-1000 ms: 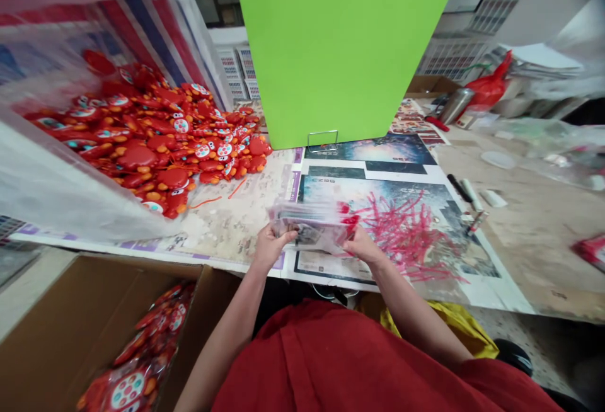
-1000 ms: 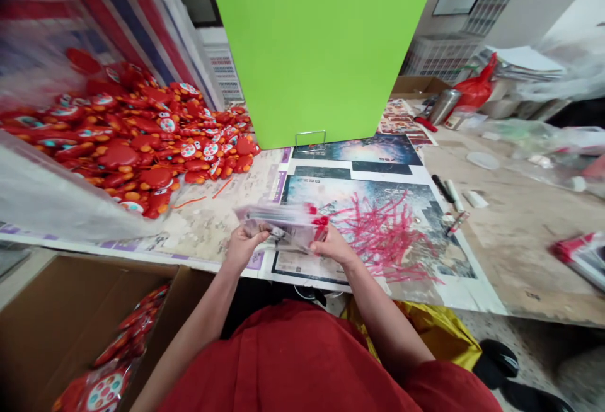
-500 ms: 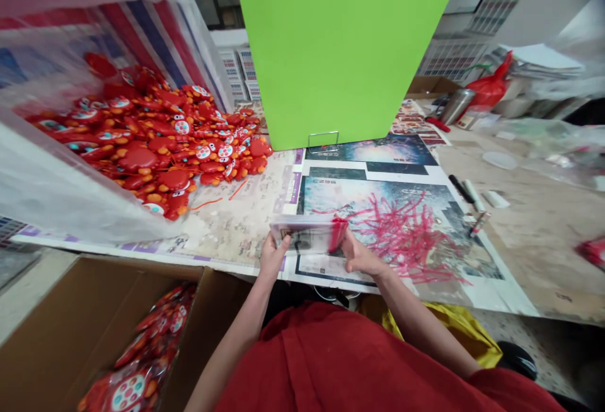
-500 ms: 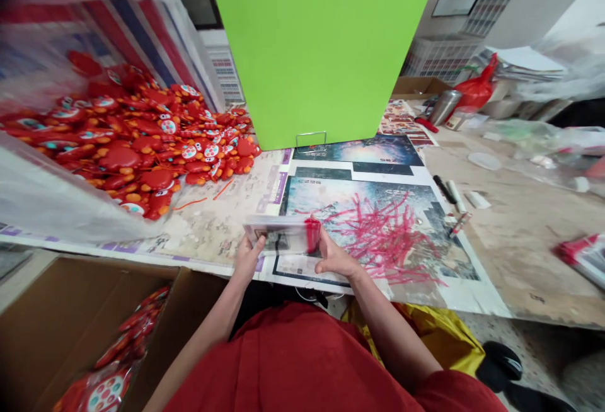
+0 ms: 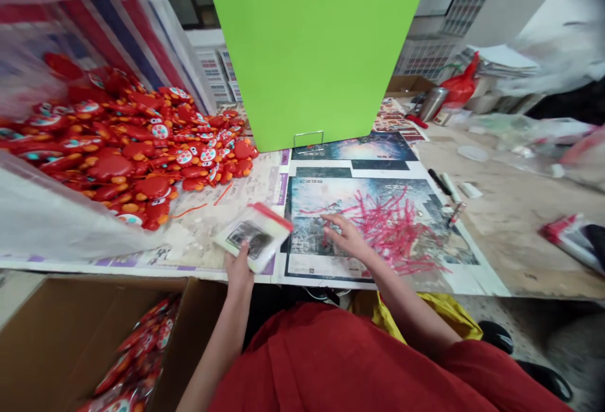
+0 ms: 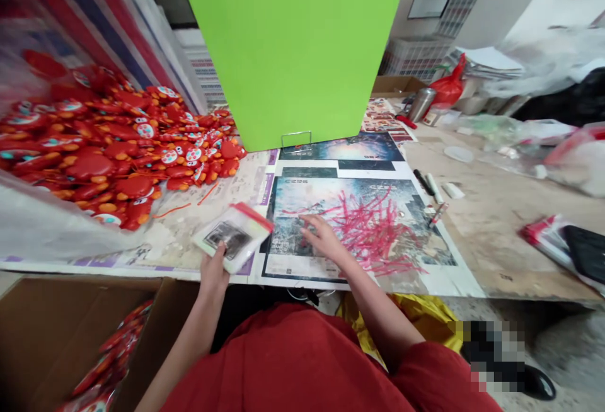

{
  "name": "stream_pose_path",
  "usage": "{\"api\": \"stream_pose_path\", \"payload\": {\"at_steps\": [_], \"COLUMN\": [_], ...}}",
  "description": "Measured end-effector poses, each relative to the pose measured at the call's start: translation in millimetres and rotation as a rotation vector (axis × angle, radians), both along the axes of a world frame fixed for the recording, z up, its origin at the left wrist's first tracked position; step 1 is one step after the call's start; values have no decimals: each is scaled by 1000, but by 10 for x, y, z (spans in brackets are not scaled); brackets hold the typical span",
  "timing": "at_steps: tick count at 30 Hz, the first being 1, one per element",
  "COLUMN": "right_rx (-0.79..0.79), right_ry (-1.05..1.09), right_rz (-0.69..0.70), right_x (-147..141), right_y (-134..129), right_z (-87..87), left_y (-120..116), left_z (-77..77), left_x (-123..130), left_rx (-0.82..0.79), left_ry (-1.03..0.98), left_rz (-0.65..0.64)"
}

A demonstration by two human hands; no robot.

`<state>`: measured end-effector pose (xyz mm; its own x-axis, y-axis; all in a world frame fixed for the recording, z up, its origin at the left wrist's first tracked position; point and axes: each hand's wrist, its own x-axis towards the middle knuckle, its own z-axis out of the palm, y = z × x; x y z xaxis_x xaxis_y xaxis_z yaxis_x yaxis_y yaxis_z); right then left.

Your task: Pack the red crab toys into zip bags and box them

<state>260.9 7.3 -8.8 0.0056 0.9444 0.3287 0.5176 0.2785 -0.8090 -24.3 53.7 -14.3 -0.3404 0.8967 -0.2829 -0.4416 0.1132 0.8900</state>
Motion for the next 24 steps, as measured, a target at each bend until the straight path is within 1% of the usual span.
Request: {"api": "stream_pose_path", "payload": {"at_steps": [1, 3, 6, 9, 11, 12, 14, 16, 18, 19, 21, 24], "right_rx": [22, 54, 82, 41, -29, -72, -172, -274, -359, -381, -377, -291], "right_ry": [-19, -36, -53, -119, -199, -248, -356, -461, -564, -615, -707, -811], "right_rz": [-57, -193, -388, -564, -634, -643, -600, -518, -474, -470, -466, -386], "right_x": [117, 396, 888, 1368, 1608, 1688, 1756, 1718, 1624, 1577, 1511, 1487], "right_y": [-9, -60, -247, -591, -882, -1031, -1303, -1502, -1604, -1616, -1561, -1308], "right_z": [17, 50, 79, 54, 3, -32, -120, -222, -321, -362, -421, -443], "left_y": [-4, -41, -167, -355, -496, -569, -722, -882, -1045, -1123, -1268, -1451], "left_z": [28, 88, 142, 113, 44, -2, -107, -214, -303, -335, -377, -389], "left_x": [-20, -71, -191, -358, -473, -524, -601, -637, -636, -625, -599, -576], "left_rx": [-22, -97, -198, -251, -258, -256, -257, -272, -290, -300, -318, -318], "left_ry": [-40, -99, -132, -46, 69, 124, 207, 250, 266, 269, 266, 281], "left_rz": [-11, -78, -238, -377, -408, -410, -413, -423, -430, -429, -435, -456]}}
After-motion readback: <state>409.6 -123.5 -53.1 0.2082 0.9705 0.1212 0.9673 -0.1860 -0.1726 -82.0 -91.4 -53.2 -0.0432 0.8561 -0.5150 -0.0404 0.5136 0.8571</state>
